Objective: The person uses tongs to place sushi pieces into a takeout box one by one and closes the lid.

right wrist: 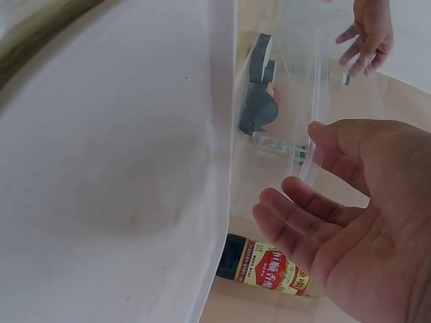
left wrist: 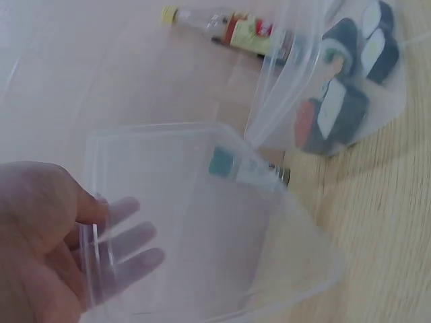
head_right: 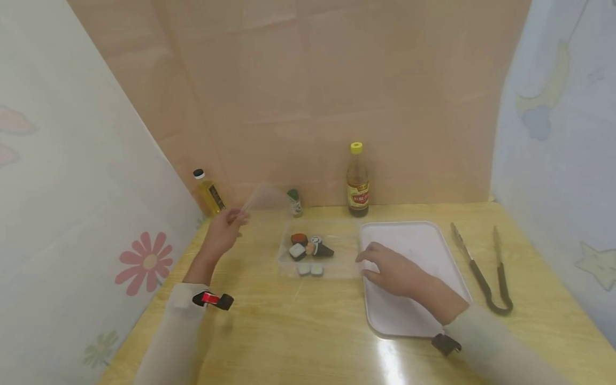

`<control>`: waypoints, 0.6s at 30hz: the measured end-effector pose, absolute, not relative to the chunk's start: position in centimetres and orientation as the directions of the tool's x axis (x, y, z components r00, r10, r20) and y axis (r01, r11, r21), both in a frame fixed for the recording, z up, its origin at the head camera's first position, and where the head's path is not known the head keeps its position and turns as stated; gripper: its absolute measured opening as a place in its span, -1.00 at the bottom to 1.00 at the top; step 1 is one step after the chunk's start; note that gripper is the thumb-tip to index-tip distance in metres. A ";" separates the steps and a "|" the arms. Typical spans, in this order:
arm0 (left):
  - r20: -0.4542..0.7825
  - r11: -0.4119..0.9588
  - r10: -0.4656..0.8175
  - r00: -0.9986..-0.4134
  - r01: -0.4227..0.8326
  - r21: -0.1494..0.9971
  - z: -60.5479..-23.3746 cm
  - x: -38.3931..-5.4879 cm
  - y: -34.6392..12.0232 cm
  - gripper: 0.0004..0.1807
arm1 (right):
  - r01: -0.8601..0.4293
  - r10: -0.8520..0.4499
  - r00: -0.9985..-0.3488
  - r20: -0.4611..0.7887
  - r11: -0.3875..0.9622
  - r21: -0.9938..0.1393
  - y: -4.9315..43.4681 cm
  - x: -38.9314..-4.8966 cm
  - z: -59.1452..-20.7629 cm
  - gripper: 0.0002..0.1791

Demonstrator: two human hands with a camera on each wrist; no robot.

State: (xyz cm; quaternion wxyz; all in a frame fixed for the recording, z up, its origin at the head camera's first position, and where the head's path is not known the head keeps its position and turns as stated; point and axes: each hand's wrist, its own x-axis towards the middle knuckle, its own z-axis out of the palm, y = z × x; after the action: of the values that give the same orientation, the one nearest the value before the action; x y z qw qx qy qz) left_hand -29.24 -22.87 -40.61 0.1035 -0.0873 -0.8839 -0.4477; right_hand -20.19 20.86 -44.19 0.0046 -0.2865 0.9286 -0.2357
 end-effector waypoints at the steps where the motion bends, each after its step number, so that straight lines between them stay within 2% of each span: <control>1: 0.307 0.607 0.074 -0.949 0.287 0.741 -40.4 -29.0 -22.3 -0.69 | -0.522 -0.529 -0.840 0.120 0.728 -0.445 20.9 -20.2 -44.2 -0.68; 5: 0.489 0.716 0.141 -0.861 0.430 0.551 -40.1 -28.3 -20.0 -0.75 | -0.515 -0.529 -0.842 0.109 0.726 -0.455 20.9 -20.3 -44.1 -0.68; 8: 0.571 0.753 0.225 -0.789 0.513 0.412 -40.6 -27.6 -18.3 -0.77 | -0.513 -0.526 -0.843 0.111 0.727 -0.457 20.9 -20.3 -44.1 -0.65; 14: 0.595 0.714 0.426 -0.682 0.658 0.242 -42.3 -25.9 -15.5 -0.75 | -0.472 -0.491 -0.864 0.111 0.716 -0.514 20.9 -20.3 -44.6 -0.56; 18: 0.589 0.695 0.503 -0.632 0.701 0.157 -42.9 -25.0 -14.1 -0.74 | -0.456 -0.466 -0.875 0.130 0.705 -0.543 20.8 -20.4 -44.6 -0.54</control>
State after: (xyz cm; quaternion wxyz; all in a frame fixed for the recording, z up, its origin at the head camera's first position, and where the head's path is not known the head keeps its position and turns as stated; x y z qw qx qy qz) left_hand -25.03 -14.09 -42.92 0.2605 -0.3410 -0.8831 -0.1897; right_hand -20.37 20.75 -44.59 0.0085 -0.2496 0.9233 -0.2917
